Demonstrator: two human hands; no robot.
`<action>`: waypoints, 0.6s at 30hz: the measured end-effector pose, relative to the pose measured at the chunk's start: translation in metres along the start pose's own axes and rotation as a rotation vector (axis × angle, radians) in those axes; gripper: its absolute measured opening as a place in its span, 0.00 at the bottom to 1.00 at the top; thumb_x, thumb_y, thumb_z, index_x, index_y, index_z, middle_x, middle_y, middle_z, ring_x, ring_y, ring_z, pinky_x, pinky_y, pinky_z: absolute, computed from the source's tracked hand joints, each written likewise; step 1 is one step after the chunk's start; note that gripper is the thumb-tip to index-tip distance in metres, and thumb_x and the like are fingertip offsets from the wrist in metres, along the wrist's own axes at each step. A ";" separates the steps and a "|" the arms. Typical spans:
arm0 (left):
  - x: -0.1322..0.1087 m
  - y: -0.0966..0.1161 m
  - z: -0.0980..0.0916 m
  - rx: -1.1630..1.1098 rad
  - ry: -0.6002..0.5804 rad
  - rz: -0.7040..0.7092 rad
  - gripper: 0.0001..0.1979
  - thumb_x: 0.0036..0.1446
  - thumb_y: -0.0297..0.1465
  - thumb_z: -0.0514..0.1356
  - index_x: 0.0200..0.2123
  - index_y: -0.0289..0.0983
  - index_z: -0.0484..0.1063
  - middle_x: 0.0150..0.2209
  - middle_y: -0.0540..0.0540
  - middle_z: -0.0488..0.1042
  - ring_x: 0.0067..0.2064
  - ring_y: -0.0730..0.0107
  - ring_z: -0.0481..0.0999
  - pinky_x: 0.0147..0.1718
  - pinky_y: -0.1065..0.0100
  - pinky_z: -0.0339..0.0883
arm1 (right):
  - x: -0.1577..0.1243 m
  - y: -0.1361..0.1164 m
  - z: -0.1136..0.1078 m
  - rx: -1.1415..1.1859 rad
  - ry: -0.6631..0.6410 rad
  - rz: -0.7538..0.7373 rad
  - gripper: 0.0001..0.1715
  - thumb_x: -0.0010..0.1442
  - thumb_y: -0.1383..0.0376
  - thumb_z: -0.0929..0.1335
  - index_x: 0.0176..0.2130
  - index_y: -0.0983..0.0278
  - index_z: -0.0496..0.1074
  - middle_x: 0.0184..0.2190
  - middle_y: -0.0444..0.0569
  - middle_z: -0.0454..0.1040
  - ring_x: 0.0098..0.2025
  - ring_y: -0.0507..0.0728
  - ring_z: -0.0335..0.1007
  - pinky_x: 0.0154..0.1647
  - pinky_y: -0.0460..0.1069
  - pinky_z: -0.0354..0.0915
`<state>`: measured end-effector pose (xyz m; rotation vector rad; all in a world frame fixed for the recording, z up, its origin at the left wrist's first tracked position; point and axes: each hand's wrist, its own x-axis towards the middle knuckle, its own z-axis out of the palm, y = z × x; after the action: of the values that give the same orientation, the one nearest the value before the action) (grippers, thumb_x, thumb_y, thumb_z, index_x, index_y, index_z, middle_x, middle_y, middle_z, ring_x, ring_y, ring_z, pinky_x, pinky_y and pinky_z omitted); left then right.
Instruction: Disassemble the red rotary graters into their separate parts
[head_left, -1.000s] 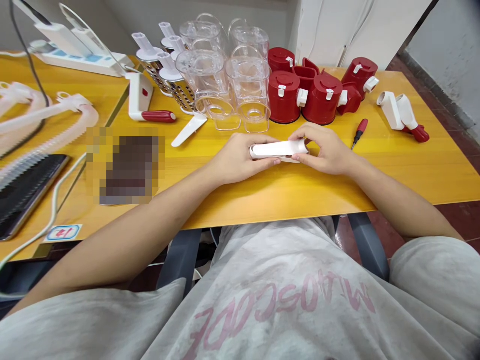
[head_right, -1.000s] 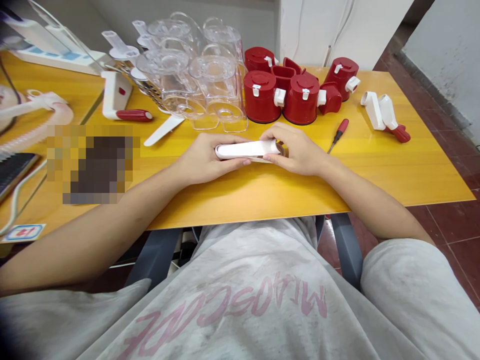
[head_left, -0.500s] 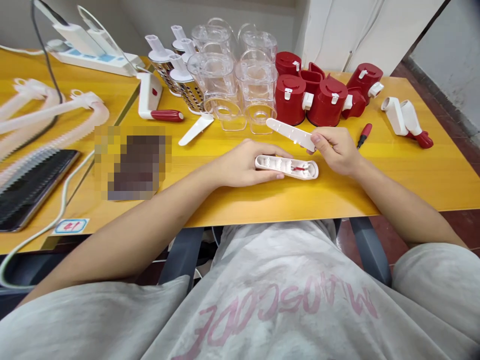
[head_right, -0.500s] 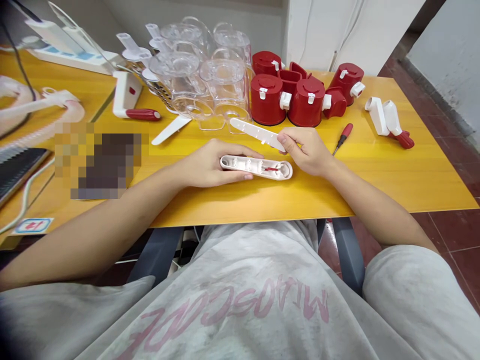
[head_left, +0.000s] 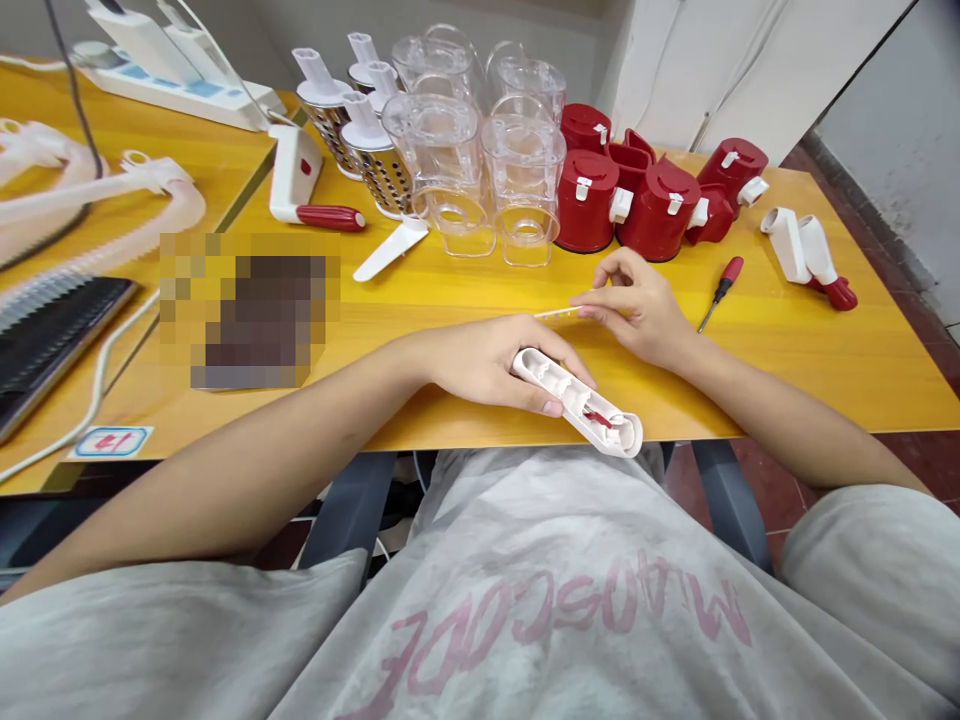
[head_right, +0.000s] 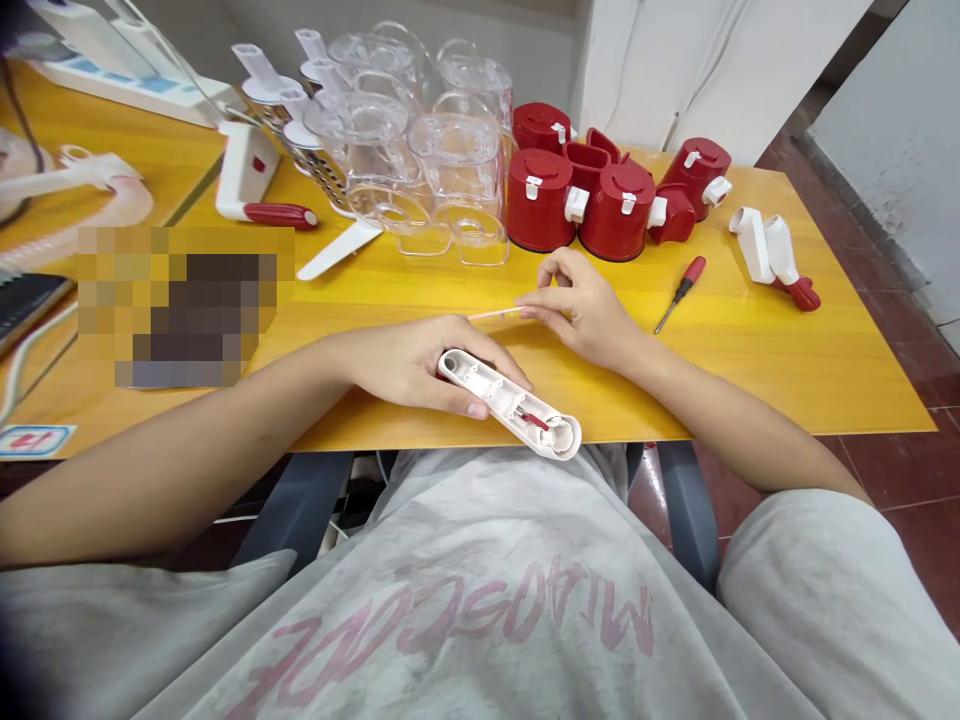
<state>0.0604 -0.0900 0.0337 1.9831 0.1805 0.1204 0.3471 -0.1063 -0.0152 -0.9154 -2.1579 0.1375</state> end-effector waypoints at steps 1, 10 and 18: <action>0.000 0.000 0.000 -0.017 0.000 0.002 0.23 0.66 0.43 0.78 0.59 0.40 0.91 0.47 0.41 0.91 0.39 0.64 0.88 0.37 0.75 0.76 | -0.001 0.000 0.003 -0.008 -0.023 -0.019 0.23 0.79 0.47 0.71 0.50 0.60 0.89 0.50 0.54 0.76 0.46 0.51 0.70 0.51 0.51 0.73; 0.002 0.002 -0.003 0.000 0.136 -0.076 0.24 0.63 0.44 0.79 0.55 0.36 0.91 0.41 0.42 0.89 0.35 0.69 0.81 0.35 0.74 0.72 | 0.000 -0.012 -0.002 0.185 -0.126 0.103 0.23 0.81 0.51 0.68 0.52 0.64 0.87 0.50 0.56 0.84 0.52 0.54 0.81 0.60 0.52 0.79; 0.007 -0.003 -0.002 -0.094 0.442 -0.208 0.32 0.61 0.47 0.78 0.62 0.33 0.87 0.32 0.46 0.82 0.28 0.72 0.75 0.27 0.74 0.68 | 0.000 -0.005 -0.029 0.719 -0.410 0.404 0.53 0.64 0.27 0.76 0.64 0.67 0.79 0.49 0.54 0.84 0.43 0.50 0.81 0.43 0.42 0.75</action>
<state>0.0665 -0.0863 0.0318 1.8087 0.6527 0.4246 0.3645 -0.1152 0.0062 -0.9123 -1.9904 1.3029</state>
